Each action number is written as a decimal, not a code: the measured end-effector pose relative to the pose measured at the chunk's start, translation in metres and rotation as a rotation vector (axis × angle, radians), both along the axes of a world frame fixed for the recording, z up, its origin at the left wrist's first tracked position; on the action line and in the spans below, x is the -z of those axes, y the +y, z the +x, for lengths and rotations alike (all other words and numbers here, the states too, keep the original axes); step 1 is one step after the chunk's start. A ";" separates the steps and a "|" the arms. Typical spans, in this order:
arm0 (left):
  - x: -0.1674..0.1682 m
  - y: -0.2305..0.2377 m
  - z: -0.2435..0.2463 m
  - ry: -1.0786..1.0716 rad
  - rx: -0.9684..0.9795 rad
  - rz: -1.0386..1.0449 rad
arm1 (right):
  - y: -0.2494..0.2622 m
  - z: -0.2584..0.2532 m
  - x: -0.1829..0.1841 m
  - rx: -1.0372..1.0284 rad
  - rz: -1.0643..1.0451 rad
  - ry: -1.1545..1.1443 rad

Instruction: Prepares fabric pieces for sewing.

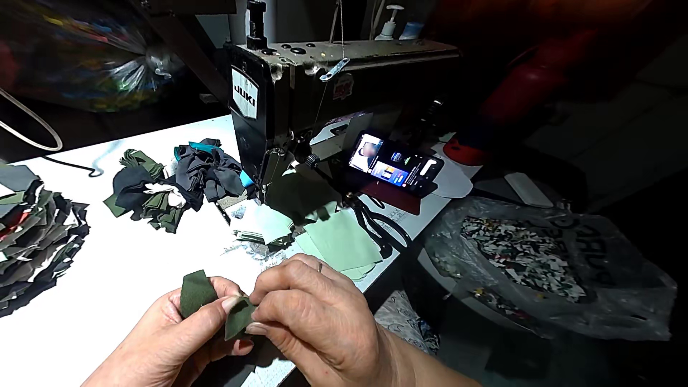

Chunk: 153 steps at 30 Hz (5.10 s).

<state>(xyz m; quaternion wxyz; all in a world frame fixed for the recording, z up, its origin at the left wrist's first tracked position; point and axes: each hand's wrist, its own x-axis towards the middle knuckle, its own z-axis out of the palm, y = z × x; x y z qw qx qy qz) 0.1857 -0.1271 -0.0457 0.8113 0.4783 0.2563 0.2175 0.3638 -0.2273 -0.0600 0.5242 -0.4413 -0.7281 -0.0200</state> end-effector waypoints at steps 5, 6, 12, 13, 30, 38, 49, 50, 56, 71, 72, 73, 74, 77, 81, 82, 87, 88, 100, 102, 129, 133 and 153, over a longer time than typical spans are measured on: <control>-0.001 -0.001 0.000 0.005 -0.016 -0.026 | -0.001 0.000 -0.001 -0.013 -0.004 0.052; -0.001 0.000 0.000 0.012 -0.023 -0.029 | -0.002 0.001 -0.002 -0.017 -0.008 0.074; -0.003 -0.001 0.002 0.061 -0.036 -0.054 | -0.005 0.003 -0.008 -0.072 -0.037 0.202; -0.003 -0.001 0.002 0.060 -0.029 -0.053 | -0.006 0.003 -0.008 -0.085 -0.052 0.228; 0.013 0.006 -0.003 -0.041 0.173 0.114 | -0.010 -0.001 -0.014 -0.117 -0.248 0.447; 0.002 0.011 -0.010 0.046 0.046 0.368 | -0.013 -0.002 -0.020 -0.018 -0.297 0.393; 0.000 0.025 -0.012 0.311 -0.017 0.956 | -0.008 -0.005 0.007 0.106 -0.497 0.309; 0.002 0.026 -0.012 0.352 -0.006 0.984 | -0.008 -0.004 0.008 0.121 -0.510 0.270; 0.012 0.029 -0.010 0.443 0.017 1.160 | -0.006 -0.004 0.012 0.237 -0.550 0.042; 0.018 0.029 -0.007 0.665 0.058 1.334 | -0.001 -0.009 0.015 0.332 -0.504 -0.276; 0.018 0.029 -0.007 0.680 0.061 1.339 | -0.001 -0.009 0.015 0.336 -0.502 -0.299; 0.017 0.029 -0.007 0.694 0.062 1.338 | -0.001 -0.008 0.014 0.335 -0.501 -0.319; 0.016 0.029 -0.008 0.707 0.057 1.336 | -0.001 -0.007 0.014 0.327 -0.493 -0.330; 0.013 0.031 -0.010 0.668 -0.003 1.357 | -0.001 0.002 0.010 0.289 -0.417 -0.295; 0.010 0.030 -0.011 0.578 0.001 1.335 | -0.001 0.007 0.001 0.212 -0.312 -0.269; 0.010 0.029 -0.011 0.576 0.020 1.326 | -0.001 0.007 0.002 0.177 -0.300 -0.272; 0.009 0.026 -0.010 0.693 0.137 1.316 | 0.000 -0.001 0.020 0.064 -0.360 -0.384; 0.010 0.026 -0.011 0.709 0.145 1.325 | -0.001 -0.003 0.021 0.065 -0.363 -0.418; 0.009 0.033 -0.016 0.640 0.161 1.374 | -0.033 0.041 -0.016 0.102 -0.423 -0.309; 0.009 0.032 -0.016 0.591 0.121 1.338 | -0.036 0.059 -0.018 0.179 -0.413 -0.299; -0.003 0.030 -0.011 0.096 0.016 0.646 | -0.004 0.027 -0.023 0.095 -0.220 -0.004; -0.004 0.026 -0.012 0.054 0.157 0.606 | 0.000 0.003 -0.029 -0.096 -0.207 0.160; 0.014 0.035 -0.011 0.440 0.152 1.175 | -0.010 -0.010 0.024 0.233 -0.432 0.138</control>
